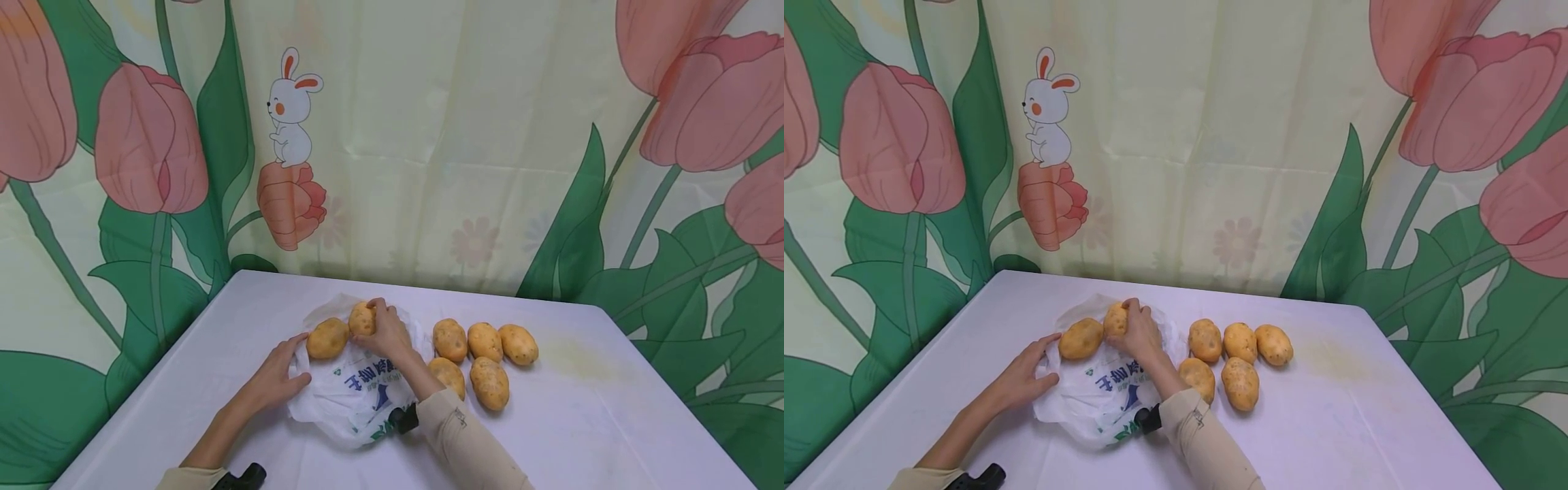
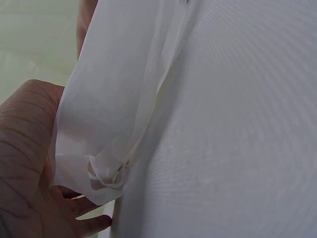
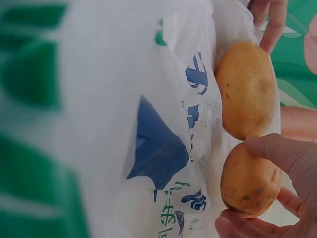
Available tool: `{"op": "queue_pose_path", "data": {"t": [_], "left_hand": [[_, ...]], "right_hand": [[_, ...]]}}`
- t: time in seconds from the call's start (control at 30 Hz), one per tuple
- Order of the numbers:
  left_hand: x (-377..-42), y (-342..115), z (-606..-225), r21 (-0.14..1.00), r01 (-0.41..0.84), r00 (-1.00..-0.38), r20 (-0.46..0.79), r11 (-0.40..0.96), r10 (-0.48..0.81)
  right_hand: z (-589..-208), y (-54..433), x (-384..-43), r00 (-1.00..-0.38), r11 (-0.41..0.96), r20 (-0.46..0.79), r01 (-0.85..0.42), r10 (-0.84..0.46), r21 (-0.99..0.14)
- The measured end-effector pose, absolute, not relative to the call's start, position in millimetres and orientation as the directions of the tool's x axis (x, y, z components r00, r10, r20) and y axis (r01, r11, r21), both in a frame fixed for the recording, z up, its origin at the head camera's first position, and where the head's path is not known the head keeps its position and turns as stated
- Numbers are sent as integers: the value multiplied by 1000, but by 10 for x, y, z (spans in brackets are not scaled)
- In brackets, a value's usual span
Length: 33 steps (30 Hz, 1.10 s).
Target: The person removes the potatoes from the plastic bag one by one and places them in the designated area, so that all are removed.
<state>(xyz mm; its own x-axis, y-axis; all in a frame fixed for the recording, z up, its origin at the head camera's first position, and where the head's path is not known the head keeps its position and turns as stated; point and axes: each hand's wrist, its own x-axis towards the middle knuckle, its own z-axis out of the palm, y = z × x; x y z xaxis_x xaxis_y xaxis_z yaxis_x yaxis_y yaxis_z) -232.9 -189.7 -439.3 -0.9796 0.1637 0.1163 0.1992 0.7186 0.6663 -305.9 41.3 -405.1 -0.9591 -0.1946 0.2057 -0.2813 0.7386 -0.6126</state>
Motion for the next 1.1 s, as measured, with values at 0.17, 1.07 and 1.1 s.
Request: {"op": "queue_pose_path", "data": {"t": [0.17, 1.07, 1.1], "left_hand": [[-2340, -1922, -4397, 648, 241, -970, 152, 722, 187], [-2347, -1904, -4405, 651, 200, -980, 120, 732, 161], [-2346, -1906, -4408, 651, 198, -980, 119, 733, 160]], "right_hand": [[-4035, 457, -3020, -956, 732, 216, -292, -200, -616], [-3822, 736, -2634, -917, 628, 266, -398, -298, -669], [-3818, 747, -2622, -915, 631, 269, -402, -299, -664]]}}
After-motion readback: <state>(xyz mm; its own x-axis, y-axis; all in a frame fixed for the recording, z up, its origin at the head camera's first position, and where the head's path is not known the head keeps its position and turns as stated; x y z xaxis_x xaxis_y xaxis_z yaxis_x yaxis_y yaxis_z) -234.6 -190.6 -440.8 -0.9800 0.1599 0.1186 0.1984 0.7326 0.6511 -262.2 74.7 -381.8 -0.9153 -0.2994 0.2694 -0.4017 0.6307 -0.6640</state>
